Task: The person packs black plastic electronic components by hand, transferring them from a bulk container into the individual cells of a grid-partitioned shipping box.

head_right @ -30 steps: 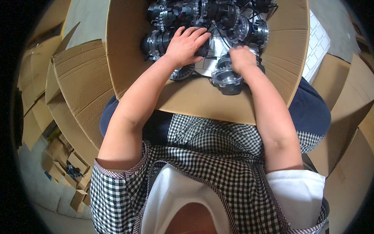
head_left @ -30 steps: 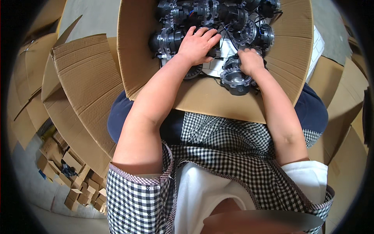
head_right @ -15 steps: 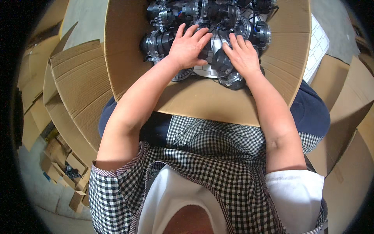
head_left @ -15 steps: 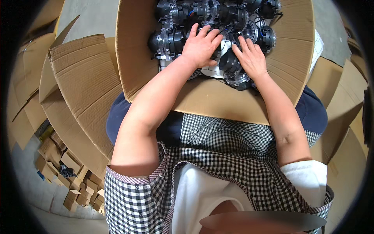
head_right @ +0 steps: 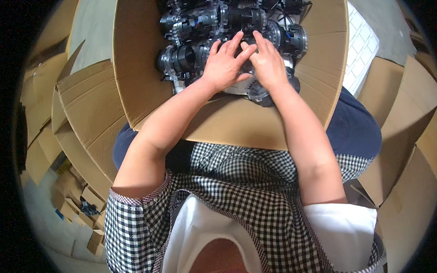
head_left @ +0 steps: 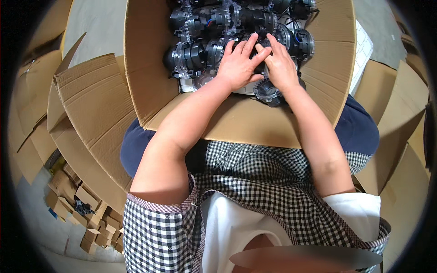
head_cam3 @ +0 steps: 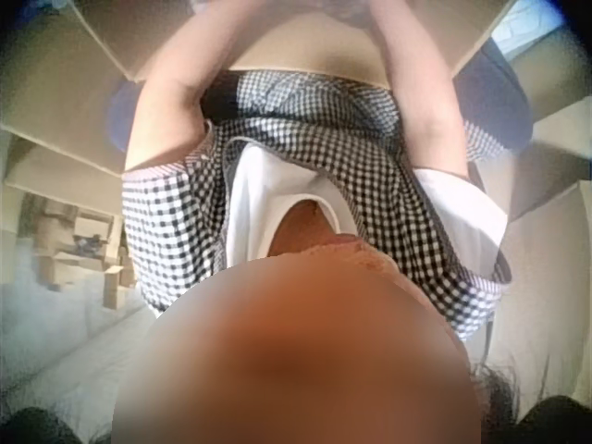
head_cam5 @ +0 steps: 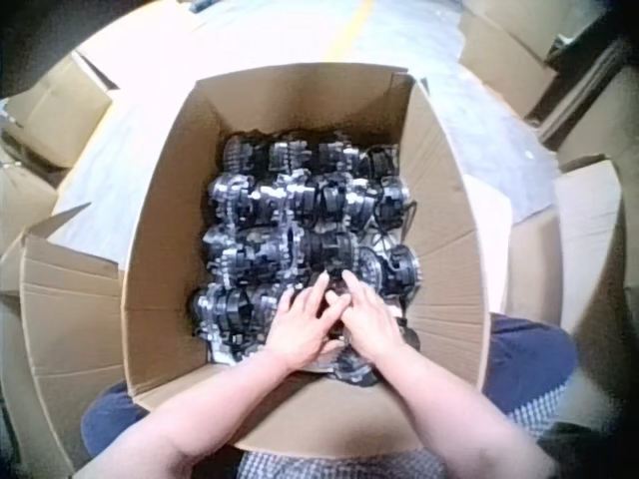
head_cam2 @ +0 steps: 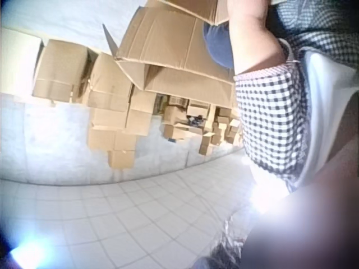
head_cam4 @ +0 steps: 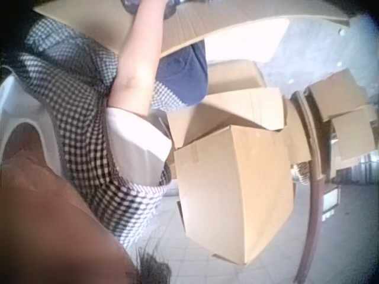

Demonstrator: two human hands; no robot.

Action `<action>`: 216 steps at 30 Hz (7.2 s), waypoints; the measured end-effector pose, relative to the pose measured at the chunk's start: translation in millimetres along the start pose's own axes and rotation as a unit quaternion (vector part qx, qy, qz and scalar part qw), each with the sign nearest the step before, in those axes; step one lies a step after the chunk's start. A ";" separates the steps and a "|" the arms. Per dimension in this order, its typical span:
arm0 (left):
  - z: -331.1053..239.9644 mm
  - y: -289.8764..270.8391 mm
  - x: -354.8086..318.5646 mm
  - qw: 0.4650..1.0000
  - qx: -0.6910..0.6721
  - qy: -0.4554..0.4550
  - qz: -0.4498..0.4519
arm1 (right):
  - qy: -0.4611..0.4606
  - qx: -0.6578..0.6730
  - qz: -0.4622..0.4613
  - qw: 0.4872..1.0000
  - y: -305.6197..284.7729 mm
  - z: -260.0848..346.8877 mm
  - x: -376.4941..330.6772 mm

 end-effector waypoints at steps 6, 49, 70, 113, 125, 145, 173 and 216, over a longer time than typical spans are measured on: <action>-2.3 3.8 2.1 1.000 -0.010 -0.022 -0.005 | 0.447 0.070 -0.025 0.892 28.2 -27.4 -36.6; -0.6 1.5 10.7 0.998 0.010 -0.033 0.059 | 0.441 0.080 0.111 0.887 -1.1 -50.3 -35.7; -31.7 14.9 21.9 0.999 0.015 0.040 -0.008 | 0.573 0.233 0.367 0.695 55.1 -29.6 -120.2; 75.6 -160.6 -3.5 0.984 -0.138 -0.082 0.076 | 0.029 -0.191 0.342 0.920 -2.8 -30.1 -46.6; 313.9 -187.1 -398.0 0.725 -0.321 -0.508 -0.336 | -0.024 -0.298 0.449 0.842 -32.4 -49.6 -65.8; 269.4 98.3 -517.9 0.712 -0.031 -0.688 0.140 | 0.041 -0.202 0.400 0.893 -113.7 -37.2 -79.2; 291.6 127.2 -642.0 0.590 -0.014 -0.796 -0.137 | 0.128 -0.016 0.241 0.962 -73.0 -46.8 -94.9; 112.4 -190.4 -175.5 0.423 -0.835 -0.277 -0.218 | 0.018 0.556 0.243 0.795 110.2 70.4 61.5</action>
Point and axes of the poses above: each hand's wrist, its own x-axis towards the middle knuckle, its own y-axis out of the palm, z = x × y, the point moved 5 cm from there along x, towards the middle knuckle, and after that the axes turned 12 degrees about -y, right-handed, at the moved point
